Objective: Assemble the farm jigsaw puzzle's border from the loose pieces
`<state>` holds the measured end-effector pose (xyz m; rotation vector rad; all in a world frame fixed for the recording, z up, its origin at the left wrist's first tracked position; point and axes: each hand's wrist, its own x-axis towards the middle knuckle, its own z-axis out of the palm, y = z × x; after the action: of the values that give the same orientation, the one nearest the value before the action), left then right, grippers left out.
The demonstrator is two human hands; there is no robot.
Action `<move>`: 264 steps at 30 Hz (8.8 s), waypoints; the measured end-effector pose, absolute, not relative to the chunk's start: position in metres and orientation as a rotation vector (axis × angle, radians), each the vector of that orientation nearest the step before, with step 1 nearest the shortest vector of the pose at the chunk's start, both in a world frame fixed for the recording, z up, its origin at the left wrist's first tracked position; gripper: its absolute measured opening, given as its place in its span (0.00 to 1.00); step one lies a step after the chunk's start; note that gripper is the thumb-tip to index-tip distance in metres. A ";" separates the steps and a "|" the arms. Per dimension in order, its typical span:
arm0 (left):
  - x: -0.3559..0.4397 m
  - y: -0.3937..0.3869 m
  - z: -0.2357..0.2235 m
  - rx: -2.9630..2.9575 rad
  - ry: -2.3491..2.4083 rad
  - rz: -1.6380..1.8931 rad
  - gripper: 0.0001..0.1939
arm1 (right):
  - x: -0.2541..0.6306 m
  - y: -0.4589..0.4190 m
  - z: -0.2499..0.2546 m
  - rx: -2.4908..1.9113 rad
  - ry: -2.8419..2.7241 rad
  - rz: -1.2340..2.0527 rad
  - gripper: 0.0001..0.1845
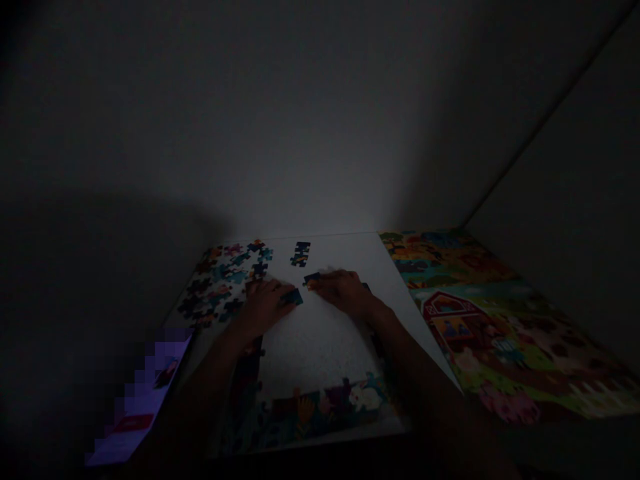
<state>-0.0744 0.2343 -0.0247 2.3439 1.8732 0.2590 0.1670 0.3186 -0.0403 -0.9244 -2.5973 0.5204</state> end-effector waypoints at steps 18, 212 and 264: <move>-0.012 0.315 0.000 1.995 2.327 0.069 0.21 | 0.202 0.349 -0.070 -1.361 -2.164 0.342 0.23; -0.039 0.248 -0.040 2.401 1.598 0.478 0.20 | 0.215 0.347 -0.074 -1.286 -2.325 0.376 0.27; -0.103 0.152 -0.061 2.262 2.168 0.774 0.17 | 0.107 0.268 -0.032 -1.234 -2.153 1.029 0.11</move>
<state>-0.1026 0.1523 -0.0607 2.2616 2.1683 0.7739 0.1068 0.2682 -0.0324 -1.2338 -2.1530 1.0286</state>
